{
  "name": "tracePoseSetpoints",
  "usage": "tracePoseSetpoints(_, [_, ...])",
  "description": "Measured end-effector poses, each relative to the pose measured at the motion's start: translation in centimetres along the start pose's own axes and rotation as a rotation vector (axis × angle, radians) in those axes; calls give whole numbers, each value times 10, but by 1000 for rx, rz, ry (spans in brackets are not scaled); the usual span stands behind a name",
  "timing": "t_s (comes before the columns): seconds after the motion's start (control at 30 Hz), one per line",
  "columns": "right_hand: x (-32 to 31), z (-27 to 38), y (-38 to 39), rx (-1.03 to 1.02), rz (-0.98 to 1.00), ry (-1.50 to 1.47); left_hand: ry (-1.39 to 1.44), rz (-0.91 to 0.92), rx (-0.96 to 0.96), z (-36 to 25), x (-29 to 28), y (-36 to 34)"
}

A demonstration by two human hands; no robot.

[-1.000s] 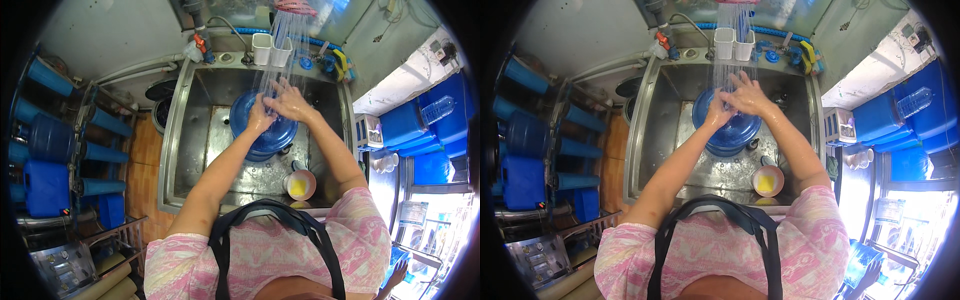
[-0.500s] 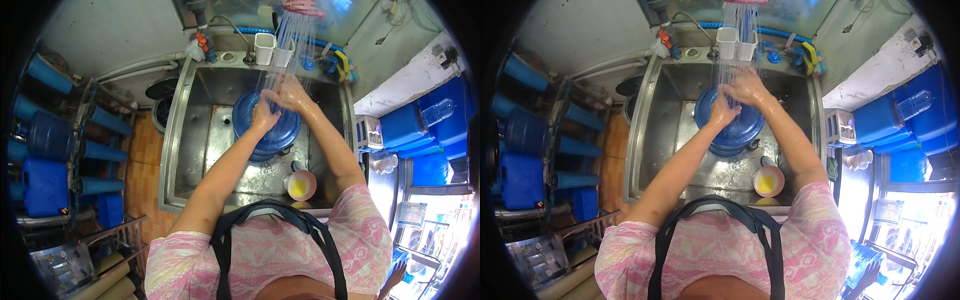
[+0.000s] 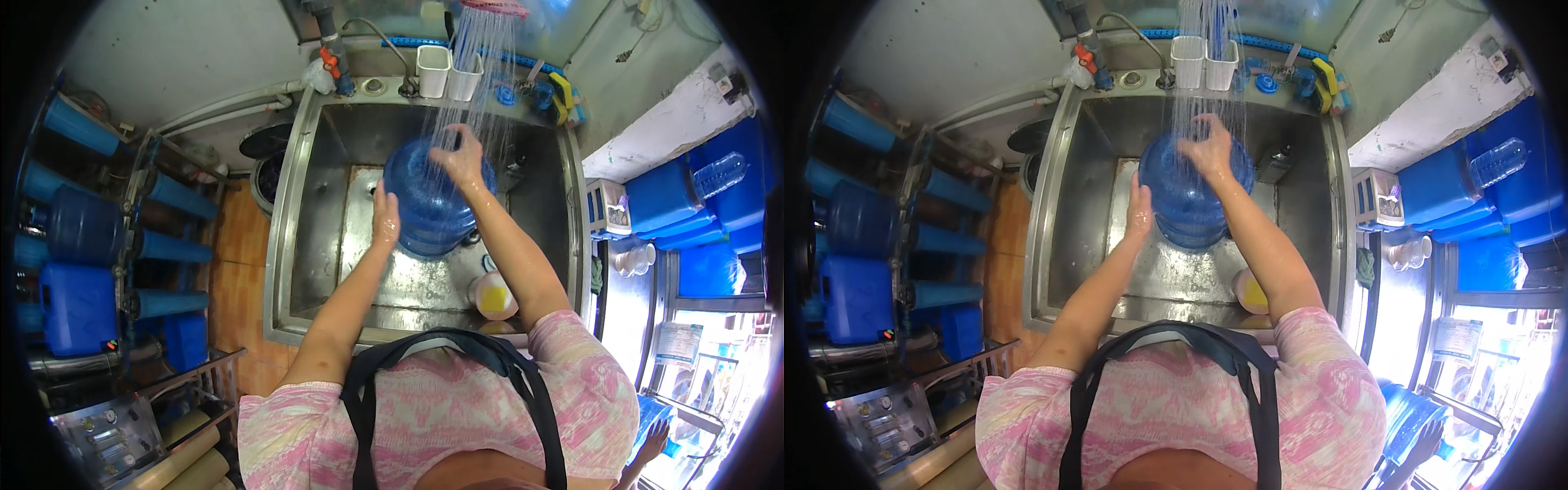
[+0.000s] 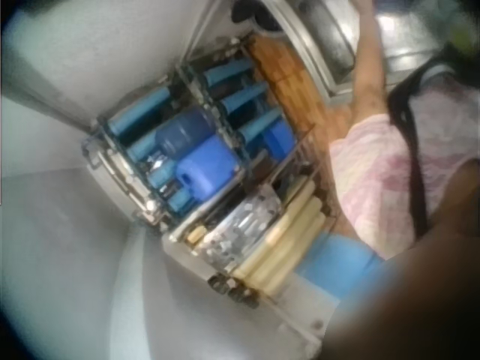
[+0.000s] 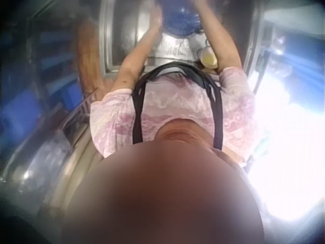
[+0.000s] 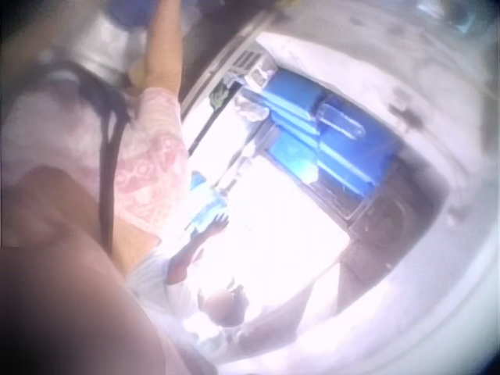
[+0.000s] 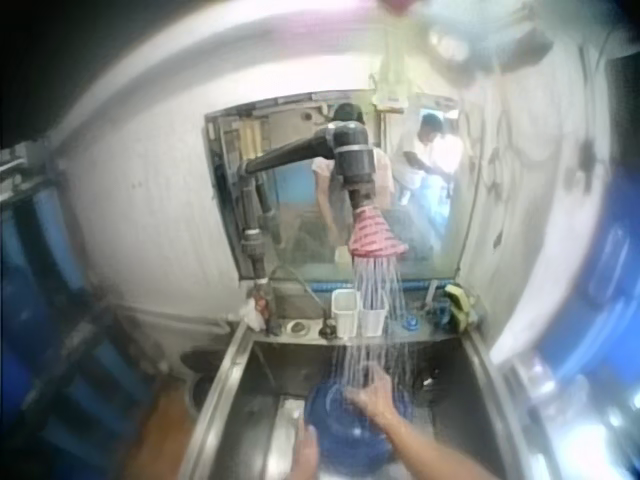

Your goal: The person scrubs a large blue water jug with a soapy sponge in a sink, rinses it thoroughly under running water, and places it on a nearby counter. They then mop the tiled floor with a pink squeegee mop and move a plastic jug to the sink area.

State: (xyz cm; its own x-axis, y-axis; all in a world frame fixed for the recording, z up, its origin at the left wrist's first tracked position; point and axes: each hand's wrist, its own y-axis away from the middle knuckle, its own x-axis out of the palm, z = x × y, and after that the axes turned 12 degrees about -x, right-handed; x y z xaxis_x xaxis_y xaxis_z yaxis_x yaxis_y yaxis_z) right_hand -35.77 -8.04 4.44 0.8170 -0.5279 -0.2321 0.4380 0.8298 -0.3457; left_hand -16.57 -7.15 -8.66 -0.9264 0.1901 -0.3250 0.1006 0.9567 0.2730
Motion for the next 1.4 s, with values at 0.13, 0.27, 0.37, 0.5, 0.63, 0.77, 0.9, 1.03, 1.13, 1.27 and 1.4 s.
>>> tracePoseSetpoints(0.13, [2, 20, 45, -347, 408, -42, 272, 96, -470, 5, -43, -42])
tracePoseSetpoints(0.27, [-10, 46, 98, -510, 946, -261, -117, 347, -214, -66, -59, -55])
tracePoseSetpoints(0.37, [0, 59, 133, -723, 1178, -301, -938, 476, 124, -114, -20, -27])
tracePoseSetpoints(0.5, [2, 63, 160, -546, 1388, -379, -1245, 942, 750, -112, 45, 50])
tracePoseSetpoints(0.63, [-16, 47, 138, -621, 1217, -393, -991, 960, 722, -110, 44, 17])
tracePoseSetpoints(0.77, [-26, 23, 83, -408, 964, -356, -846, 469, 886, -108, -6, -43])
tracePoseSetpoints(0.9, [-19, 0, 32, -312, 560, -224, -624, 65, 628, -73, -32, -48])
tracePoseSetpoints(1.03, [-5, -9, 3, -121, 213, -69, -534, -177, 566, -17, -2, 26])
tracePoseSetpoints(1.13, [8, -7, 6, -27, -26, -32, -1005, 77, 842, 0, 46, 77])
tracePoseSetpoints(1.27, [17, -5, 28, -176, -209, 185, -1009, 155, 1122, -21, 98, 73])
tracePoseSetpoints(1.4, [5, -14, 37, -84, -181, 198, -1156, 172, 1071, -63, 119, 37])
